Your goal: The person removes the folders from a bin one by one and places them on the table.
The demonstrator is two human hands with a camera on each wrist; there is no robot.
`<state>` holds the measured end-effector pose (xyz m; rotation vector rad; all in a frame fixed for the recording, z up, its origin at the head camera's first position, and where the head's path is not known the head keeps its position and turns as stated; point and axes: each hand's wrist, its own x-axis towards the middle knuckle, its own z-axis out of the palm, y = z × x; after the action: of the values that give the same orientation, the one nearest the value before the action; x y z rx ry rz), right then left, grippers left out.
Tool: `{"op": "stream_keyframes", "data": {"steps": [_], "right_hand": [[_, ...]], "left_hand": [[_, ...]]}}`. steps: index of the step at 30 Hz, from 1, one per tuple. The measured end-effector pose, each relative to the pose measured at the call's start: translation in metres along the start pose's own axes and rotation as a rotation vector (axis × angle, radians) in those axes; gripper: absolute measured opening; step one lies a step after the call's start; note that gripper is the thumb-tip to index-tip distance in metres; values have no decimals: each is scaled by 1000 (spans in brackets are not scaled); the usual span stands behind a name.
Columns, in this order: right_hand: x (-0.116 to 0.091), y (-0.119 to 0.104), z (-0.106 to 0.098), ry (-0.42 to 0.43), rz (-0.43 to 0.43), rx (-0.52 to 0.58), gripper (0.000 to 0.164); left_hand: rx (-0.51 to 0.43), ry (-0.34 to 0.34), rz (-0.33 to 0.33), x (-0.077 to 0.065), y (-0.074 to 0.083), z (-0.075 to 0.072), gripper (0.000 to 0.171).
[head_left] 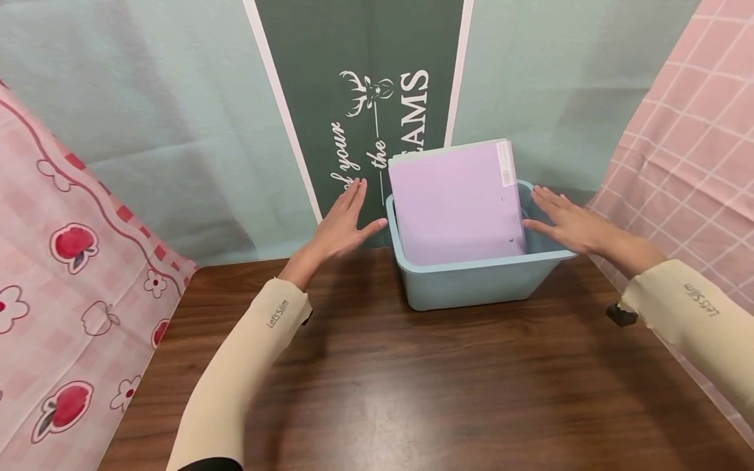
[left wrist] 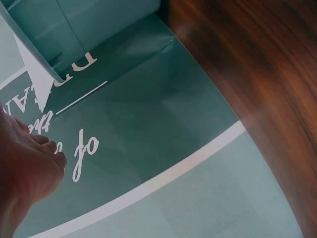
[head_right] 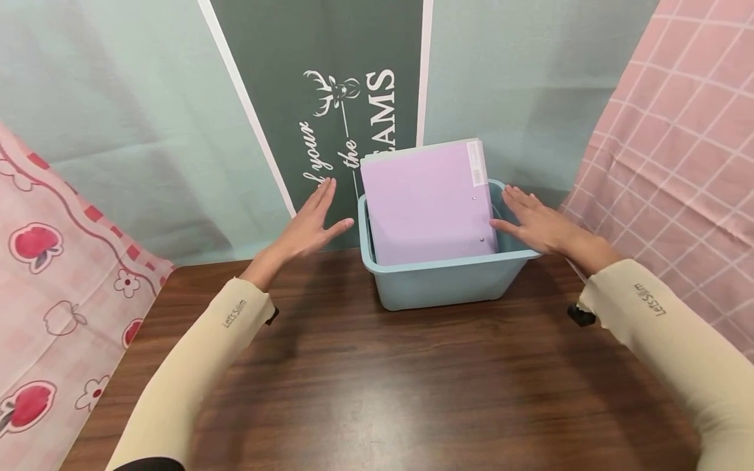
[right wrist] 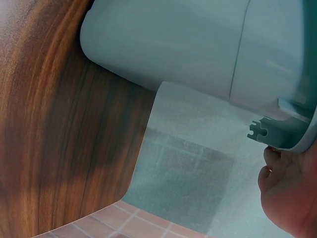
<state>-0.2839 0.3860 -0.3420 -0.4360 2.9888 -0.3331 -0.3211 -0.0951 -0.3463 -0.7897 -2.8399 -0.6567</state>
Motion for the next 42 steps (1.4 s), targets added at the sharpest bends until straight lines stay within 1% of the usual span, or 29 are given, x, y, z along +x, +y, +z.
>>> {"op": "stream_keyframes", "data": {"steps": [6, 15, 19, 26, 31, 37, 42], "right_hand": [[1, -1, 0, 9, -16, -6, 91], [1, -2, 1, 19, -20, -6, 90], [1, -1, 1, 21, -19, -5, 90], [1, 1, 2, 21, -15, -8, 90], [1, 0, 2, 27, -31, -10, 90], [-1, 0, 1, 33, -32, -11, 89], [-1, -2, 1, 29, -25, -10, 90]], "left_hand": [[20, 7, 32, 14, 5, -1, 100], [19, -3, 35, 32, 20, -1, 100], [22, -3, 39, 38, 24, 0, 100], [16, -7, 49, 48, 26, 5, 100], [19, 0, 64, 54, 28, 9, 99], [41, -5, 89, 63, 33, 16, 98], [47, -12, 95, 66, 35, 18, 96]]}}
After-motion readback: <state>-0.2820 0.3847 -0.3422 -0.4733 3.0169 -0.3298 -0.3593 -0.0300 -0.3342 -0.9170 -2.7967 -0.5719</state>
